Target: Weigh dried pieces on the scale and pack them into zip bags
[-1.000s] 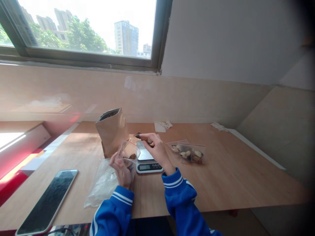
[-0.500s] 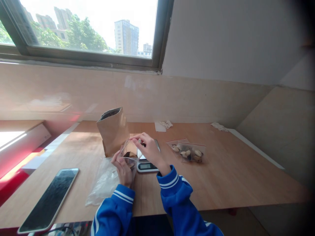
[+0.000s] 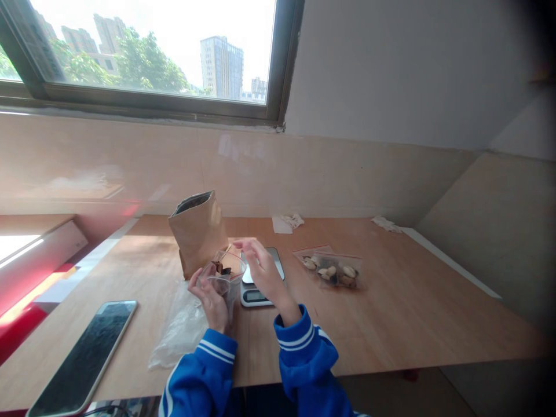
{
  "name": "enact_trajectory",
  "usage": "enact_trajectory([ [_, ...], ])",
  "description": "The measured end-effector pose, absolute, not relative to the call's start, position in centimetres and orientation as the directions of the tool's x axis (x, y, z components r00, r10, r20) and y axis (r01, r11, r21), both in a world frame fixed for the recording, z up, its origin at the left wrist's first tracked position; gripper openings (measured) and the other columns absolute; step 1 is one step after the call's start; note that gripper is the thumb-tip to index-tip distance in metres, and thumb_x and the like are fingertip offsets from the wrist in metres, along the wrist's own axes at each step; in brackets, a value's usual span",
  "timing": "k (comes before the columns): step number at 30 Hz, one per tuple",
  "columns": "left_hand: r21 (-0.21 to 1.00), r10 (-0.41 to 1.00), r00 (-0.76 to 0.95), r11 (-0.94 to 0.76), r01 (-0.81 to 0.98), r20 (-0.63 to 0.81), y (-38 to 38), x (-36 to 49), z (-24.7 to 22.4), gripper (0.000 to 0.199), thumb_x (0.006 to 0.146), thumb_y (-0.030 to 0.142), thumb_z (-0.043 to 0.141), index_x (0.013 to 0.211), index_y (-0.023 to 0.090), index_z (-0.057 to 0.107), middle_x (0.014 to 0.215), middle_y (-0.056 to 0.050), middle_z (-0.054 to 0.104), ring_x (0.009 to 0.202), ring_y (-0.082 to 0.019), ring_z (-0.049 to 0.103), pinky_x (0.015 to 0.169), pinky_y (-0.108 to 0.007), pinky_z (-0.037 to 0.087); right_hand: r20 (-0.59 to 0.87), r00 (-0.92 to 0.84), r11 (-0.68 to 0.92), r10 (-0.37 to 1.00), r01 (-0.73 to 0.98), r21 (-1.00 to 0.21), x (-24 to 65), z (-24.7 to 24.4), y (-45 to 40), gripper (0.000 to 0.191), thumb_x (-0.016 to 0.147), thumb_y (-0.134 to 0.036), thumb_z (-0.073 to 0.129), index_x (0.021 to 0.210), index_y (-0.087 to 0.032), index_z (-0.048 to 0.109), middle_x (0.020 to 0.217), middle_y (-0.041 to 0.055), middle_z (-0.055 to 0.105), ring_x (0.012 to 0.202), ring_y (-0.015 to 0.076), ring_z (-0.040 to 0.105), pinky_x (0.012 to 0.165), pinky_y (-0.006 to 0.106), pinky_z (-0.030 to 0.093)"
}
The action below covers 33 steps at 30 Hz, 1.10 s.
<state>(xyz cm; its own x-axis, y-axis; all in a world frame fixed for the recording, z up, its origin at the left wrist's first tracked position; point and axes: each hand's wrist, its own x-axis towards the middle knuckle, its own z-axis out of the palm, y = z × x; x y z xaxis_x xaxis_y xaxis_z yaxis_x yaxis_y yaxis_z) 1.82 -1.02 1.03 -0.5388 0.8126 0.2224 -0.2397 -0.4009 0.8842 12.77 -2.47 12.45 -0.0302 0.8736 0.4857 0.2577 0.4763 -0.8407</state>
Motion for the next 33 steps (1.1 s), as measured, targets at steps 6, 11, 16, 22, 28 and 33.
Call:
enact_trajectory([
  [6,0.892,0.821,-0.532,-0.381,-0.241,0.207,-1.7,2.5,2.6,0.041,0.093,0.051,0.035,0.125,0.025,0.030,0.126,-0.012,0.053,0.115,-0.018,0.056,0.100,-0.040,0.043,0.243,0.138,0.200,0.960,0.273,-0.941,13.2,7.2,-6.1,0.049,0.086,-0.052,0.052,0.122,-0.020,0.048,0.121,0.0113,0.057,0.104,0.0216,0.058,0.089,0.036,0.049],
  [11,0.928,0.878,-0.393,-0.349,-0.132,0.275,-4.4,4.2,4.4,0.045,0.092,0.050,0.037,0.130,0.027,0.034,0.142,-0.011,0.034,0.127,-0.019,0.045,0.103,-0.036,0.041,0.242,0.196,0.204,0.950,0.196,-0.959,11.9,6.7,-7.8,0.057,0.082,-0.046,0.059,0.130,-0.020,0.042,0.129,0.0124,0.053,0.112,0.0230,0.055,0.093,0.037,0.049],
  [16,0.866,0.831,-0.305,-0.499,-0.039,0.465,-6.6,4.6,5.4,0.048,0.090,0.045,0.046,0.133,0.027,0.035,0.149,-0.010,0.029,0.139,-0.022,0.027,0.114,-0.044,0.023,0.296,0.277,0.278,0.914,0.103,-0.955,13.9,8.3,-8.7,0.043,0.092,-0.045,0.044,0.126,-0.021,0.054,0.132,0.0091,0.055,0.125,0.0219,0.049,0.107,0.040,0.039],
  [22,0.933,0.922,-0.177,-0.357,-0.049,0.343,-5.7,2.4,6.5,0.041,0.089,0.047,0.047,0.118,0.020,0.057,0.122,-0.008,0.059,0.117,-0.023,0.052,0.104,-0.040,0.038,0.256,0.206,0.254,0.945,0.038,-0.967,16.8,8.4,-10.7,0.047,0.093,-0.051,0.037,0.124,-0.023,0.059,0.131,0.0069,0.058,0.127,0.0217,0.047,0.110,0.040,0.035],
  [28,0.943,0.943,-0.091,-0.326,-0.068,0.320,-5.9,2.8,7.0,0.040,0.085,0.050,0.052,0.107,0.019,0.065,0.087,-0.004,0.066,0.084,-0.018,0.061,0.077,-0.029,0.049,0.206,0.214,0.209,0.955,0.006,-0.978,18.4,8.0,-11.5,0.054,0.094,-0.057,0.028,0.118,-0.022,0.063,0.123,0.0091,0.062,0.123,0.0222,0.052,0.109,0.040,0.035],
  [33,0.923,0.918,-0.095,-0.379,0.070,0.384,-7.3,5.1,6.6,0.041,0.091,0.049,0.041,0.091,0.018,0.068,0.083,-0.004,0.066,0.080,-0.017,0.060,0.073,-0.028,0.048,0.232,0.416,0.239,0.879,0.035,-0.970,19.4,7.7,-11.7,0.053,0.093,-0.056,0.032,0.109,-0.018,0.066,0.113,0.0114,0.067,0.109,0.0241,0.061,0.097,0.038,0.045],
])
